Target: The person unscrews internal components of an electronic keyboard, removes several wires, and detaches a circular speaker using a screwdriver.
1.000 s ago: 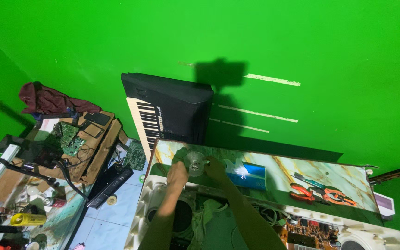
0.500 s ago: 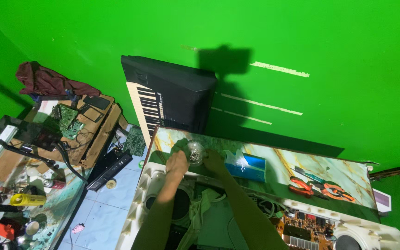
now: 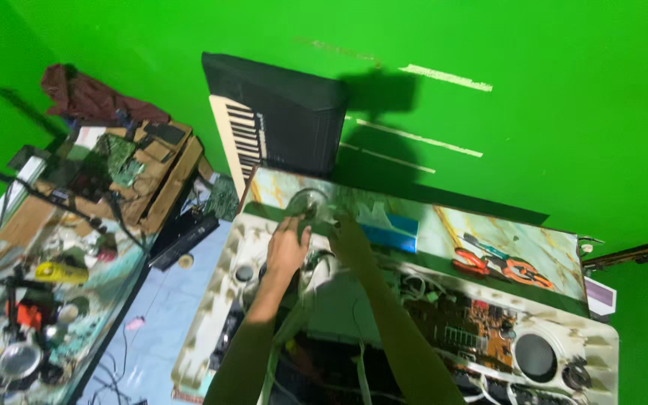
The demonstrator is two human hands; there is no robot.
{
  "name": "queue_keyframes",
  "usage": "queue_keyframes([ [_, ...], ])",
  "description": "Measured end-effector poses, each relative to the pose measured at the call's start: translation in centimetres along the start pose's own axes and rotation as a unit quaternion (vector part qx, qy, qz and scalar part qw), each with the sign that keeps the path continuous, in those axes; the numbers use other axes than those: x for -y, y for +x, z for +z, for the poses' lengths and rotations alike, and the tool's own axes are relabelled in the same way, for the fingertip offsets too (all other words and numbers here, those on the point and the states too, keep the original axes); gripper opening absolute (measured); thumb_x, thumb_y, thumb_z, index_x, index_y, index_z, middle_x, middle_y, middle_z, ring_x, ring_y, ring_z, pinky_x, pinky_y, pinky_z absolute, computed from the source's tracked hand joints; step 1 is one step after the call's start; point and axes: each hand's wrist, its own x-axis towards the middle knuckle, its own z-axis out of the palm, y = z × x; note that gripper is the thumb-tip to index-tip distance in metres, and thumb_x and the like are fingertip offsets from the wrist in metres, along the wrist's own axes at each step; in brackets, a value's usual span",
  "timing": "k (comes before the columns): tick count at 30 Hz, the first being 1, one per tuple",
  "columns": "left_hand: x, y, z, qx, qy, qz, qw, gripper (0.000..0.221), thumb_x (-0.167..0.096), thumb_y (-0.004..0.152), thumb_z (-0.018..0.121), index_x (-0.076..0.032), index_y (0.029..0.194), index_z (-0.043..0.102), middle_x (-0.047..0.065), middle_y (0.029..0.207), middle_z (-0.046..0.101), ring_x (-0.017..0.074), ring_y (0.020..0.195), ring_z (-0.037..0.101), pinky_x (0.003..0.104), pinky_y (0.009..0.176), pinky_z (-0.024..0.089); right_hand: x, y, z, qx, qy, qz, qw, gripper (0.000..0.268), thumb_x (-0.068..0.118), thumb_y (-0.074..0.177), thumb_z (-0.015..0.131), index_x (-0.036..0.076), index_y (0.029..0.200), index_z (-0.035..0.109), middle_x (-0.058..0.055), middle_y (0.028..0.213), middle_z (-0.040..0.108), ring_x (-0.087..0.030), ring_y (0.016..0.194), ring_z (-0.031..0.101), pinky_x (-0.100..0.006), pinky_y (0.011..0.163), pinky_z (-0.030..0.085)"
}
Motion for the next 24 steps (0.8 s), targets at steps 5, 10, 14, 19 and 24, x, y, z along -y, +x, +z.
queue_keyframes([
  [5,-3.1,-7.6,-3.2,-0.04,-0.041,0.037,0.998,0.026,-0.017,0.092,0.07,-0.004,0.114,0.072,0.02,0.109,0.07,0.0424,0.103,0.065,0.046,0.091,0.053,6.1,-7.6,-5.9,0.012,0.056,-0.007,0.998,0.036,0.026,0.092,0.068,0.006,0.121,0.064,-0.014,0.111,0.072,-0.029,0.095,0.07,-0.044,0.085,0.054],
  [10,-4.0,-15.7,-5.9,-0.03,-0.062,0.035,0.997,0.019,-0.014,0.095,0.067,-0.004,0.111,0.071,0.017,0.107,0.071,0.0405,0.1,0.067,0.045,0.088,0.054,7.7,-16.8,-10.2,0.042,0.165,-0.033,0.985,0.032,0.019,0.095,0.068,0.002,0.122,0.065,-0.014,0.109,0.071,-0.026,0.096,0.072,-0.038,0.083,0.056],
  [14,-4.3,-20.7,-7.6,0.016,-0.082,-0.031,0.996,0.019,-0.016,0.095,0.067,-0.006,0.111,0.071,0.016,0.104,0.071,0.0389,0.096,0.068,0.044,0.083,0.055,8.6,-21.9,-12.5,0.082,0.131,-0.02,0.988,0.026,0.016,0.093,0.069,0.002,0.116,0.069,-0.015,0.103,0.071,-0.027,0.093,0.07,-0.037,0.081,0.055],
  [19,-3.0,-25.7,-6.5,0.055,-0.043,0.016,0.997,0.022,-0.015,0.093,0.069,-0.008,0.113,0.072,0.015,0.109,0.069,0.0384,0.103,0.067,0.043,0.089,0.054,9.6,-26.2,-12.8,0.127,0.141,0.017,0.982,0.022,0.015,0.09,0.069,0.004,0.109,0.071,-0.014,0.097,0.072,-0.026,0.088,0.072,-0.036,0.079,0.056],
  [24,-3.0,-29.7,-4.1,0.11,-0.045,-0.004,0.993,0.032,-0.009,0.085,0.067,-0.009,0.117,0.071,0.013,0.125,0.062,0.0359,0.114,0.063,0.042,0.097,0.052,10.5,-29.7,-11.6,0.171,0.199,-0.02,0.965,0.02,0.012,0.092,0.067,0.005,0.11,0.068,-0.012,0.099,0.071,-0.026,0.09,0.073,-0.036,0.08,0.058],
])
